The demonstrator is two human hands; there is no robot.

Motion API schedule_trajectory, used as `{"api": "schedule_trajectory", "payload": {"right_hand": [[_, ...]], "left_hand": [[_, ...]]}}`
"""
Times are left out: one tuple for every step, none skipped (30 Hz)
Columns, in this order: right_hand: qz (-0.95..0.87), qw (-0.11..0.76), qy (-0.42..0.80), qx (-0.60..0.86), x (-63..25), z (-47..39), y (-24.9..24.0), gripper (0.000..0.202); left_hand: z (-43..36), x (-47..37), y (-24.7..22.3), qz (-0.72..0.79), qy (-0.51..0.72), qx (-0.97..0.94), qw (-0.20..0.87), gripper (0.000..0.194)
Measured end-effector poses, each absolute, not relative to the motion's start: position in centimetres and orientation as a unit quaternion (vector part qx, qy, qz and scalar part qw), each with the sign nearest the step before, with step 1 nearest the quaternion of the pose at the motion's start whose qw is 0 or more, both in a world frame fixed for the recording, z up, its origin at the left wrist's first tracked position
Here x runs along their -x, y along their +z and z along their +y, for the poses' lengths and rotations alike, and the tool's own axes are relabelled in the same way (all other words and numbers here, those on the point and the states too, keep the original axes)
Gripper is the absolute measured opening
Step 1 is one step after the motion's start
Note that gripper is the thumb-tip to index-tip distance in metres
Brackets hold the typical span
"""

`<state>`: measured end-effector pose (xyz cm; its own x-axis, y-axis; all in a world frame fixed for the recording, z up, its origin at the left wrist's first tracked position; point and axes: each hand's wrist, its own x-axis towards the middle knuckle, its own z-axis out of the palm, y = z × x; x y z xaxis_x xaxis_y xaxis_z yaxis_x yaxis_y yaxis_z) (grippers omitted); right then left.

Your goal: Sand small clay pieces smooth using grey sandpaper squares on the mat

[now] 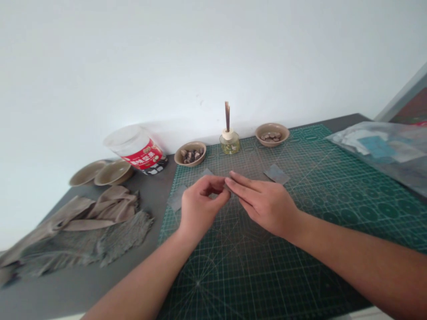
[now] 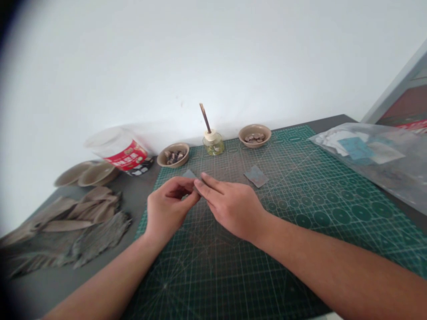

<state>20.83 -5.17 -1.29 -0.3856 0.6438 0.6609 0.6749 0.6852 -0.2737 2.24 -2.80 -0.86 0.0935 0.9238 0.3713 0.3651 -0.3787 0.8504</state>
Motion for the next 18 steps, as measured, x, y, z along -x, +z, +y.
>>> {"api": "schedule_trajectory", "payload": {"right_hand": [[-0.833, 0.386, -0.023, 0.395, -20.84, -5.15, -1.36, 0.037], [-0.833, 0.385, -0.025, 0.397, -20.88, -5.13, -1.42, 0.037], [-0.832, 0.384, -0.028, 0.400, -20.93, -5.11, -1.47, 0.037], [-0.830, 0.384, -0.032, 0.403, -20.98, -5.10, -1.51, 0.037], [-0.830, 0.385, -0.039, 0.403, -21.02, -5.09, -1.54, 0.036], [-0.830, 0.387, -0.049, 0.399, -21.05, -5.08, -1.58, 0.036], [-0.832, 0.389, -0.058, 0.392, -21.06, -5.06, -1.62, 0.035], [-0.833, 0.390, -0.065, 0.386, -21.07, -5.04, -1.66, 0.035], [-0.834, 0.389, -0.071, 0.384, -21.08, -5.02, -1.70, 0.035], [-0.834, 0.387, -0.075, 0.387, -21.08, -4.99, -1.75, 0.035], [-0.833, 0.383, -0.078, 0.390, -21.08, -4.96, -1.79, 0.035], [-0.834, 0.381, -0.081, 0.392, -21.08, -4.93, -1.84, 0.035], [-0.835, 0.379, -0.085, 0.390, -21.08, -4.91, -1.87, 0.035], [-0.837, 0.379, -0.088, 0.384, -21.07, -4.88, -1.90, 0.035], [-0.840, 0.379, -0.090, 0.378, -21.05, -4.86, -1.91, 0.035], [-0.841, 0.379, -0.089, 0.376, -21.03, -4.83, -1.92, 0.035], [-0.840, 0.378, -0.087, 0.379, -21.00, -4.80, -1.91, 0.035], [-0.839, 0.377, -0.085, 0.383, -20.98, -4.78, -1.91, 0.035]], "left_hand": [[-2.94, -2.32, -0.84, 0.476, 0.481, -0.676, 0.293, 0.007], [-3.05, -2.39, -0.85, 0.476, 0.484, -0.673, 0.294, 0.007], [-3.13, -2.43, -0.88, 0.475, 0.486, -0.671, 0.295, 0.007], [-3.17, -2.46, -0.91, 0.474, 0.487, -0.672, 0.295, 0.006], [-3.18, -2.46, -0.95, 0.473, 0.488, -0.672, 0.295, 0.007], [-3.16, -2.45, -0.98, 0.472, 0.484, -0.676, 0.295, 0.006], [-3.12, -2.43, -1.00, 0.471, 0.478, -0.680, 0.295, 0.006], [-3.06, -2.40, -1.02, 0.470, 0.477, -0.683, 0.293, 0.005], [-3.00, -2.36, -1.04, 0.470, 0.475, -0.685, 0.291, 0.005], [-2.94, -2.33, -1.06, 0.472, 0.472, -0.686, 0.289, 0.005], [-2.89, -2.29, -1.08, 0.474, 0.468, -0.688, 0.289, 0.005], [-2.85, -2.27, -1.11, 0.475, 0.462, -0.690, 0.292, 0.005], [-2.81, -2.25, -1.14, 0.475, 0.456, -0.692, 0.294, 0.005], [-2.79, -2.23, -1.19, 0.474, 0.454, -0.693, 0.296, 0.005], [-2.76, -2.23, -1.23, 0.474, 0.455, -0.693, 0.298, 0.004], [-2.74, -2.24, -1.28, 0.474, 0.459, -0.689, 0.300, 0.004], [-2.72, -2.25, -1.33, 0.474, 0.463, -0.685, 0.303, 0.004], [-2.70, -2.28, -1.37, 0.474, 0.466, -0.681, 0.307, 0.004]]}}
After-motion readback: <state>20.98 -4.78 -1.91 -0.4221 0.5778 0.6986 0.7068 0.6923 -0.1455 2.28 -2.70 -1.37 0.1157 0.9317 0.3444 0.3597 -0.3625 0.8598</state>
